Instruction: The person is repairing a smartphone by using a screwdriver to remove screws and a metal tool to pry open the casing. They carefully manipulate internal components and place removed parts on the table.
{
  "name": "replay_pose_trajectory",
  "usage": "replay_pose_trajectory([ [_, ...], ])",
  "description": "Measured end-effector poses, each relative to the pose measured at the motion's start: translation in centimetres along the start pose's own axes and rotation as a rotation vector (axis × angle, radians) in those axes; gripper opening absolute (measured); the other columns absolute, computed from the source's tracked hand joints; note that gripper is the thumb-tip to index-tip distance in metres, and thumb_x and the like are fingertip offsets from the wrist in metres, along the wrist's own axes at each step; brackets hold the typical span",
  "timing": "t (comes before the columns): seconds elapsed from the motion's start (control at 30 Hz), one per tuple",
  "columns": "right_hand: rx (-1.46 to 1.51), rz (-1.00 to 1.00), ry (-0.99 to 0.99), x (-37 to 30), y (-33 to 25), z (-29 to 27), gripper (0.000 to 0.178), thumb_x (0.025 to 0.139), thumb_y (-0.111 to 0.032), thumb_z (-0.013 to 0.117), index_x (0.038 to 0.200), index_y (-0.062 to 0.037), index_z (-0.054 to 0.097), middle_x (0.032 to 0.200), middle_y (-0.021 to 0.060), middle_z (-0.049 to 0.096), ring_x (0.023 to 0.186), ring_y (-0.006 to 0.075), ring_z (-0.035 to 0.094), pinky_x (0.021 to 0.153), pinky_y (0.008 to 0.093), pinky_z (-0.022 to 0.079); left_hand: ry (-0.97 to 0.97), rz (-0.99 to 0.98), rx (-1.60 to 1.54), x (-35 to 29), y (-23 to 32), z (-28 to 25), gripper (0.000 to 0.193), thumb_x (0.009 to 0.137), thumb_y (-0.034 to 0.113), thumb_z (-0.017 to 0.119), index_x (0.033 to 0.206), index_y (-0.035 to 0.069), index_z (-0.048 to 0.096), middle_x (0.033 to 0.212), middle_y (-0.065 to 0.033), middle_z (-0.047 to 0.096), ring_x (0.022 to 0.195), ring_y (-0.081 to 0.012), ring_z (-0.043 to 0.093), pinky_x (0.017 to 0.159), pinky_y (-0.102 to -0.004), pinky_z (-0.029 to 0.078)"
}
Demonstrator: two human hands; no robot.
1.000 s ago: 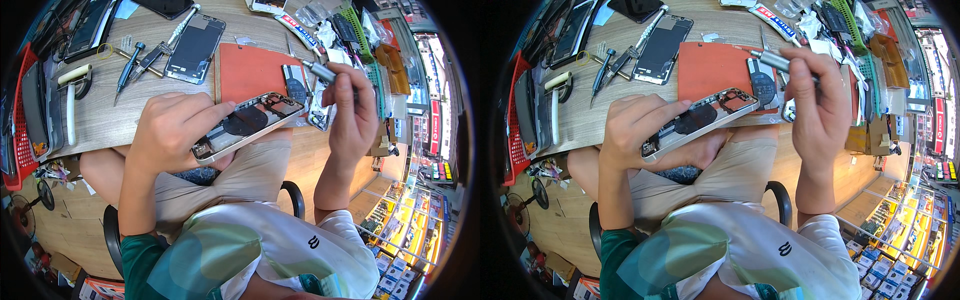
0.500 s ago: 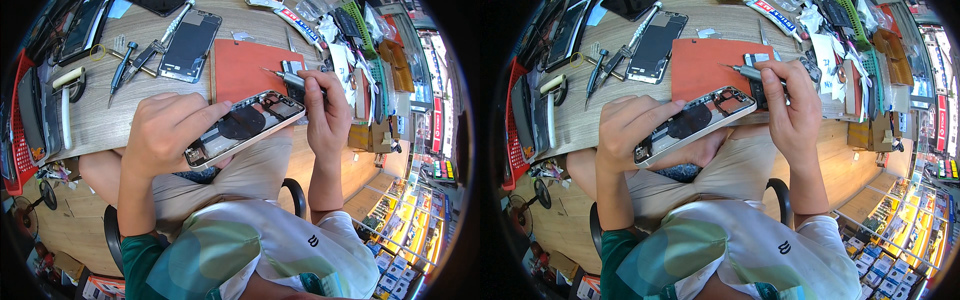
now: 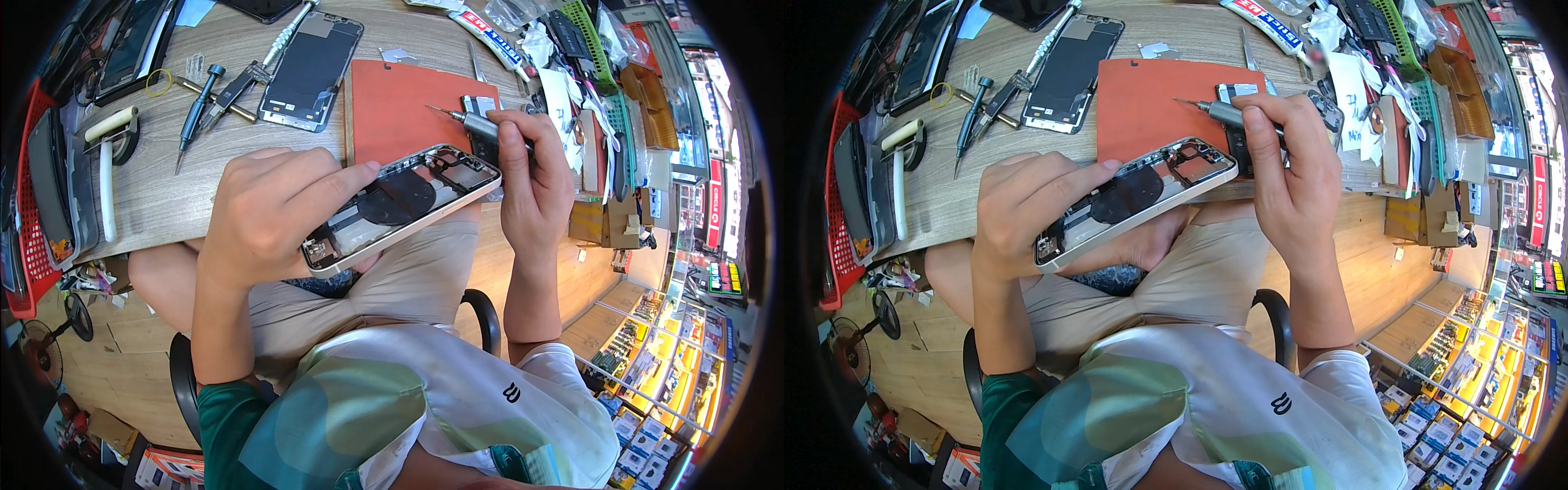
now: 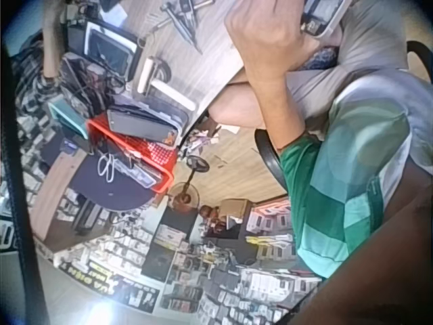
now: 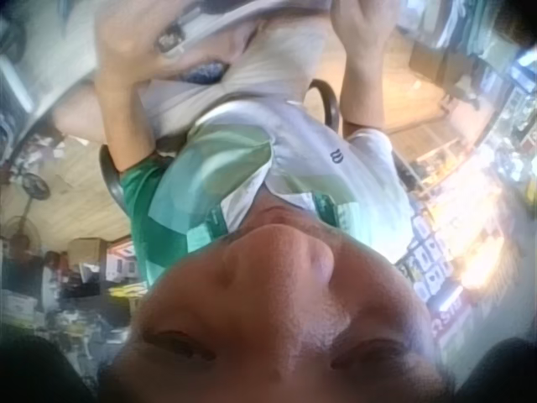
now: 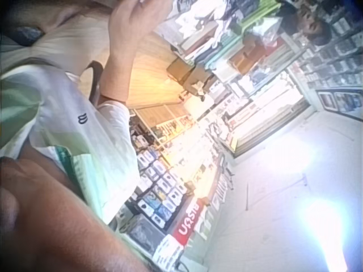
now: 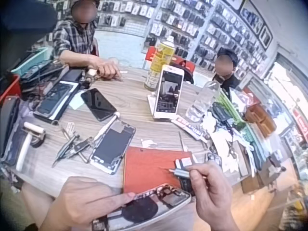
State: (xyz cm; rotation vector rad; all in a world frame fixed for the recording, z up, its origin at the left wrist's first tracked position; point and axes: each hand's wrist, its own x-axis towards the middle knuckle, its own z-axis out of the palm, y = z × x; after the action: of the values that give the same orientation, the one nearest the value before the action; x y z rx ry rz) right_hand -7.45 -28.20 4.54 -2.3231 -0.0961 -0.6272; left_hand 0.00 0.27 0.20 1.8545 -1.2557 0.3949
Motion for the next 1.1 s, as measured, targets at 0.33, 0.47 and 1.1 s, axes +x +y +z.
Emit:
replay_pose_trajectory([
  [0.33, -0.033, -0.003, -0.017, 0.07, -0.19, -0.03, 0.014, 0.112, -0.009, 0.065, 0.117, -0.0002, 0.073, 0.094, 0.0066, 0.063, 0.084, 0.0156, 0.058, 0.077, 0.0284, 0.047, 0.018, 0.007, 0.004, -0.06, -0.04, 0.12, 0.067, 0.069, 0.051, 0.091, 0.114, 0.002, 0.08, 0.082, -0.0065, 0.063, 0.066, -0.0256, 0.066, 0.058, -0.0386, 0.051],
  [0.47, -0.031, 0.009, -0.009, 0.11, -0.37, 0.02, 0.013, 0.111, -0.01, 0.067, 0.116, -0.0013, 0.074, 0.09, 0.0075, 0.061, 0.08, 0.0185, 0.058, 0.074, 0.0312, 0.047, 0.01, 0.002, 0.001, 0.0, 0.02, 0.07, 0.068, 0.069, 0.051, 0.091, 0.114, 0.002, 0.08, 0.082, -0.0066, 0.063, 0.066, -0.0259, 0.066, 0.059, -0.0387, 0.051],
  [1.1, 0.034, 0.027, 0.008, -0.01, -0.08, 0.4, 0.014, 0.112, -0.01, 0.066, 0.117, 0.0, 0.073, 0.095, 0.007, 0.064, 0.084, 0.0164, 0.06, 0.077, 0.0288, 0.048, 0.017, -0.001, -0.005, -0.09, 0.01, 0.12, 0.068, 0.068, 0.05, 0.092, 0.114, 0.002, 0.08, 0.082, -0.006, 0.063, 0.065, -0.0256, 0.066, 0.058, -0.0385, 0.051],
])
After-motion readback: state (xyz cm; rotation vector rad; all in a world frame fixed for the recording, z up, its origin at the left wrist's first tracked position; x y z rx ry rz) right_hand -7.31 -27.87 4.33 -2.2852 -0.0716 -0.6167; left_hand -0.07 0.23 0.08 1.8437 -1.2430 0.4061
